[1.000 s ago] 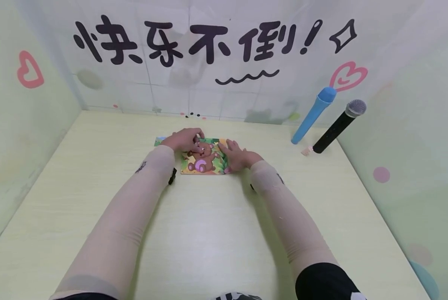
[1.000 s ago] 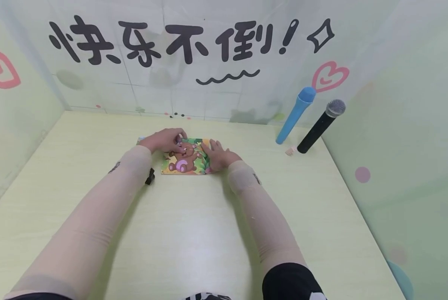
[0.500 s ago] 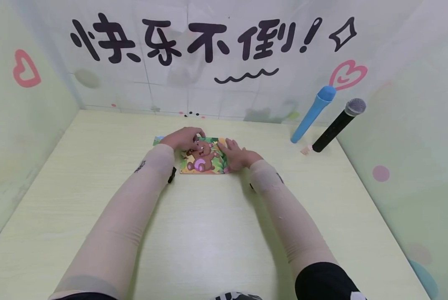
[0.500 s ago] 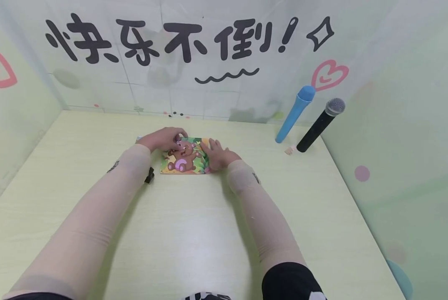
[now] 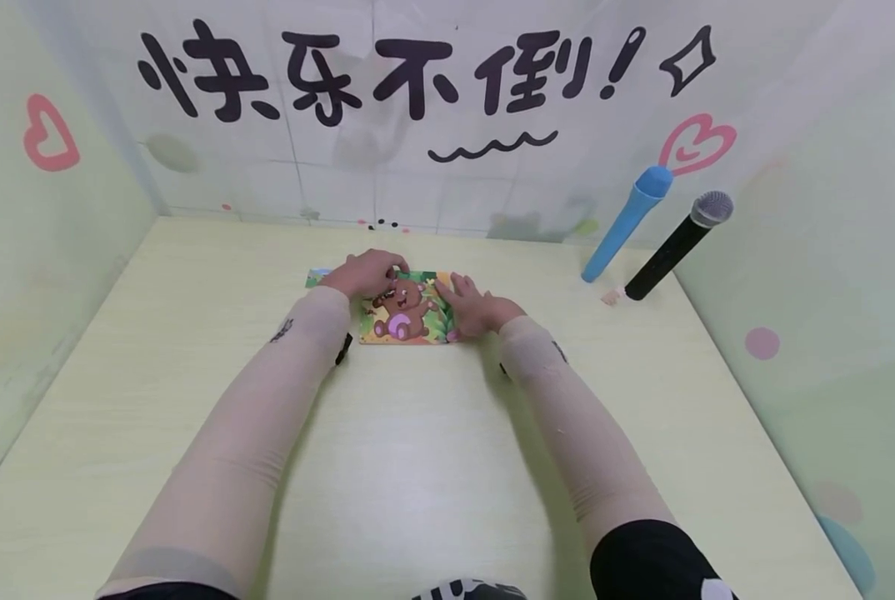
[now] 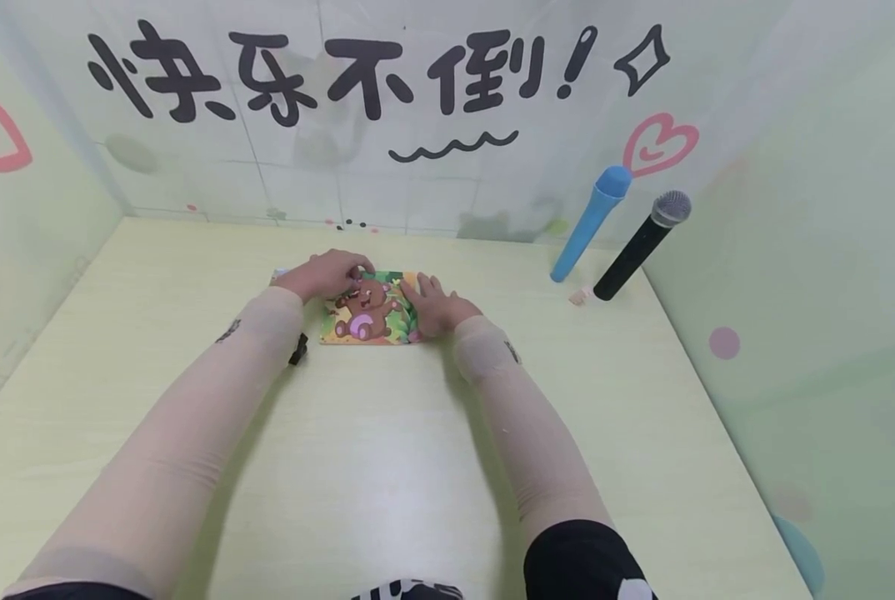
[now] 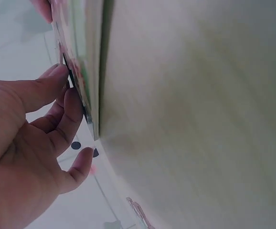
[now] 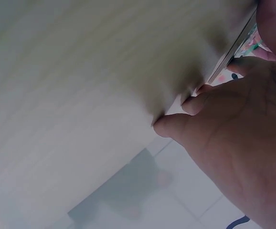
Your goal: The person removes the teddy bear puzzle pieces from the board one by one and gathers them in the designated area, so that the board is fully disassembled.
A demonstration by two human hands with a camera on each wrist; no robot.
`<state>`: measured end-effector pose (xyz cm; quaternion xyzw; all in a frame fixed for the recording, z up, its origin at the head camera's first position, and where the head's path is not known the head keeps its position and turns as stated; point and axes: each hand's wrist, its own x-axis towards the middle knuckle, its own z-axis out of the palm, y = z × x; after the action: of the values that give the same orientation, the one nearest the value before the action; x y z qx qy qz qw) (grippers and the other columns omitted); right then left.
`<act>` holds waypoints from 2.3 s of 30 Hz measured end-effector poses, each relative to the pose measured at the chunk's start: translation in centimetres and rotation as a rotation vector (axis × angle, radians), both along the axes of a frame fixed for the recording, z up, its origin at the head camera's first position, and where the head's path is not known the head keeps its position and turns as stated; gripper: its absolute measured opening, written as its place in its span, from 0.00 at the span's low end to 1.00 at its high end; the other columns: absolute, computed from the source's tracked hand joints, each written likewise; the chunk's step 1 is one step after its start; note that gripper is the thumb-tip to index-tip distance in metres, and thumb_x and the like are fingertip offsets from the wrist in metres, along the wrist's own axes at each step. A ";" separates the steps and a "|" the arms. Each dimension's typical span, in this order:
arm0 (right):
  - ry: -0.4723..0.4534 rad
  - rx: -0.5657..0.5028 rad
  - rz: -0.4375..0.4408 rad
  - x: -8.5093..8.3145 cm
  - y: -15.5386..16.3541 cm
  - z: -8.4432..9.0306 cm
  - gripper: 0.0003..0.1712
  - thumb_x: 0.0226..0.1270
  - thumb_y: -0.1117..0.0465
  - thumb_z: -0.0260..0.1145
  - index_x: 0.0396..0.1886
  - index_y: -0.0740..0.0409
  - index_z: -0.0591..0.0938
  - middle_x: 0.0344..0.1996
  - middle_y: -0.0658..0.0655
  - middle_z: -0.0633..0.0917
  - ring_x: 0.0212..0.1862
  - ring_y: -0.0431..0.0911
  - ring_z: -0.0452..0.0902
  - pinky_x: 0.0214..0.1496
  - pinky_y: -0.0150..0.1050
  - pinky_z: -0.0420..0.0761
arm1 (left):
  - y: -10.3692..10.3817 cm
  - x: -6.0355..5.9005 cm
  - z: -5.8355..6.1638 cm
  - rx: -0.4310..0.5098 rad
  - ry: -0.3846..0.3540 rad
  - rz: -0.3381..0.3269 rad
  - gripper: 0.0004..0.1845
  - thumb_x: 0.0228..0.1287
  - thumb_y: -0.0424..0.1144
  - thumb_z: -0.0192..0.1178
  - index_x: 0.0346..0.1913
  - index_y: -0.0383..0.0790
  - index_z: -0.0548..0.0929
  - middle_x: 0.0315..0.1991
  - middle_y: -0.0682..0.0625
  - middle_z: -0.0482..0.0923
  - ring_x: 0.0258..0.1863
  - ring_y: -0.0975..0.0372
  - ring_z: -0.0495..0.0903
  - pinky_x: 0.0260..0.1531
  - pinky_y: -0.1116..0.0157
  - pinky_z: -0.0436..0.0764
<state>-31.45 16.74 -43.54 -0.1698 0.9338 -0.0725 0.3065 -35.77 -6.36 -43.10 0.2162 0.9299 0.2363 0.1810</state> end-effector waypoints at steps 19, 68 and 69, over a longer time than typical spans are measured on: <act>0.006 -0.003 0.004 0.0 0.1 0.1 0.58 0.72 0.49 0.66 0.83 0.43 0.34 0.81 0.59 0.28 0.80 0.55 0.20 0.78 0.61 0.38 | 0.3 -0.3 -0.2 -0.034 0.011 -0.052 0.21 0.76 0.31 0.54 0.68 0.40 0.75 0.57 0.41 0.77 0.54 0.51 0.75 0.62 0.48 0.71; 0.017 -0.019 0.010 -0.2 0.0 0.2 0.60 0.71 0.51 0.68 0.83 0.42 0.33 0.81 0.61 0.30 0.80 0.56 0.22 0.78 0.64 0.40 | -0.1 -0.9 -0.1 0.020 0.079 -0.126 0.07 0.66 0.31 0.60 0.29 0.37 0.75 0.24 0.50 0.68 0.25 0.59 0.66 0.33 0.62 0.67; 0.021 -0.033 0.011 -0.2 0.0 0.2 0.60 0.70 0.53 0.68 0.83 0.40 0.34 0.81 0.61 0.31 0.80 0.57 0.23 0.77 0.65 0.40 | -0.1 -0.9 -0.1 0.023 0.078 -0.124 0.05 0.66 0.31 0.60 0.32 0.37 0.77 0.25 0.49 0.70 0.26 0.59 0.67 0.34 0.62 0.68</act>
<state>-31.64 16.76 -43.38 -0.1808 0.9347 -0.0844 0.2941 -36.64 -6.44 -43.18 0.2845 0.9183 0.2265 0.1564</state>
